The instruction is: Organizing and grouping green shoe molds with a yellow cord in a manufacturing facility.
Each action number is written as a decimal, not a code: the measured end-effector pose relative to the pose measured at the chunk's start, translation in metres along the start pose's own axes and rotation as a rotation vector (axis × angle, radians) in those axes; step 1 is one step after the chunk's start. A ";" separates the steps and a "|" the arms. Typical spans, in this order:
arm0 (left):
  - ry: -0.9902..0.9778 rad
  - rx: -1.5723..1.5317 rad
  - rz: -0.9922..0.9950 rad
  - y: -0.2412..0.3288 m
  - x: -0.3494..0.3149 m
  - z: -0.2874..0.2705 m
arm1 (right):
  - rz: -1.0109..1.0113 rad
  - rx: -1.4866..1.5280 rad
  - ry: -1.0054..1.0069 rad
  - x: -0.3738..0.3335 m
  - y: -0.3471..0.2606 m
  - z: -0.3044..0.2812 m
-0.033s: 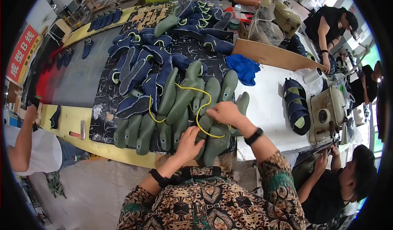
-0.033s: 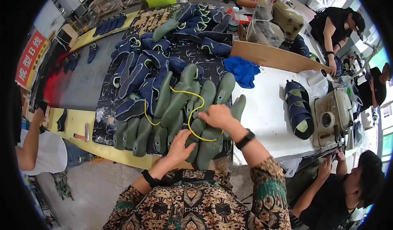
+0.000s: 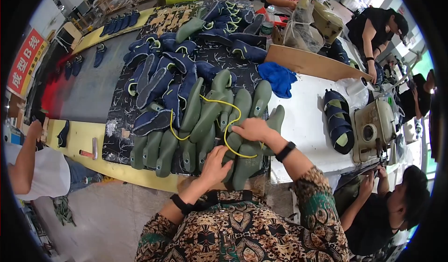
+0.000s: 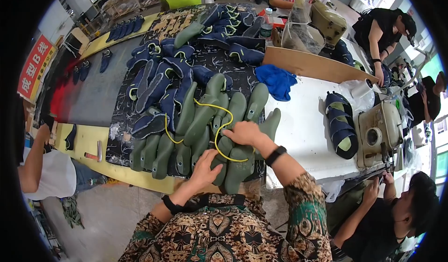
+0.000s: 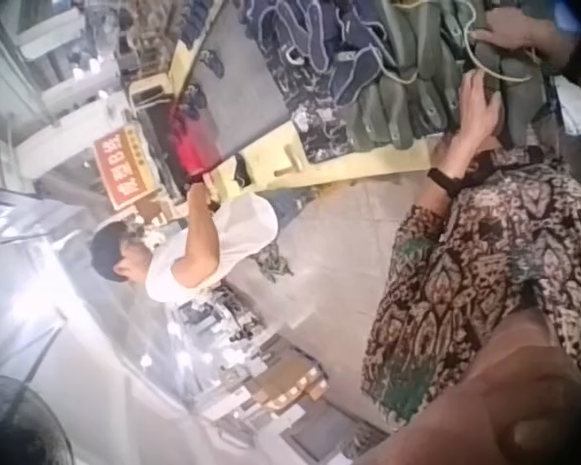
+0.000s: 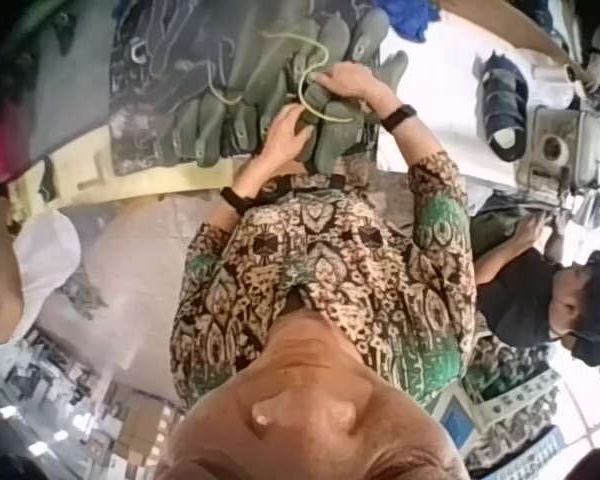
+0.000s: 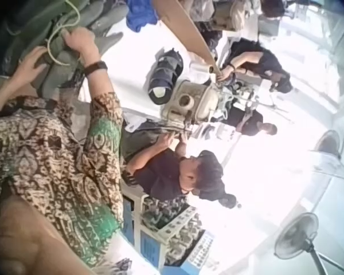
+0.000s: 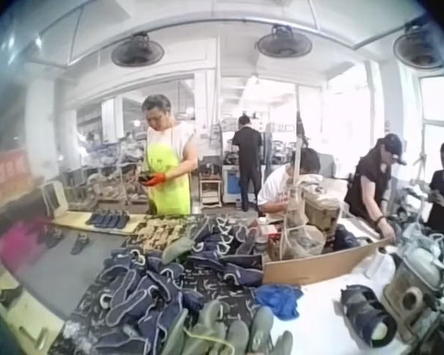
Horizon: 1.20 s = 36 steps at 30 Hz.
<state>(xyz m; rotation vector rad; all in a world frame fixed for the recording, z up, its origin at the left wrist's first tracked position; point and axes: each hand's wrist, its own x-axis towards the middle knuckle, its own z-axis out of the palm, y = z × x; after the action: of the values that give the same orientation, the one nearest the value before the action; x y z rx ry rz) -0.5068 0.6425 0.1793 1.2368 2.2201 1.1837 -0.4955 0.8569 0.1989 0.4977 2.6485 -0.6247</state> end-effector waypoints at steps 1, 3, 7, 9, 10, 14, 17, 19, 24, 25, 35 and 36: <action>0.004 -0.076 -0.040 0.002 -0.003 0.000 | 0.000 -0.001 0.004 0.012 0.006 0.004; -0.020 -0.089 -0.061 0.001 -0.011 -0.008 | 0.024 0.130 -0.175 0.031 0.009 0.008; -0.049 -0.228 -0.140 -0.007 -0.034 -0.023 | -0.045 0.233 -0.288 0.036 0.011 0.010; -0.010 -0.327 -0.209 -0.014 -0.046 -0.027 | -0.075 0.260 -0.363 0.022 -0.014 0.003; -0.005 -0.332 -0.223 -0.012 -0.047 -0.028 | -0.071 0.266 -0.378 0.021 -0.015 0.009; -0.004 -0.397 -0.253 -0.011 -0.043 -0.032 | -0.189 0.209 -0.391 0.018 -0.017 0.016; -0.002 -0.377 -0.206 -0.011 -0.039 -0.032 | -0.256 0.372 -0.338 0.011 -0.005 0.032; 0.009 -0.403 -0.216 -0.013 -0.042 -0.029 | 0.292 1.095 -0.268 -0.002 -0.015 0.040; 0.012 -0.402 -0.232 -0.015 -0.049 -0.037 | 0.434 1.150 -0.135 -0.011 -0.041 0.012; 0.009 -0.382 -0.218 -0.015 -0.051 -0.039 | 0.428 1.143 -0.128 -0.010 -0.043 0.003; 0.285 -0.324 -0.090 0.001 -0.048 -0.069 | -0.129 1.463 0.085 -0.016 -0.090 -0.154; 0.320 -0.341 -0.103 0.001 -0.045 -0.070 | -0.202 1.436 0.127 -0.011 -0.086 -0.154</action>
<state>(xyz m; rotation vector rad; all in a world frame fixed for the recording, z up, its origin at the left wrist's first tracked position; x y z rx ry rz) -0.5248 0.5706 0.2174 0.8360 2.1358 1.7293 -0.5633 0.8558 0.3619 0.5860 1.8979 -2.5667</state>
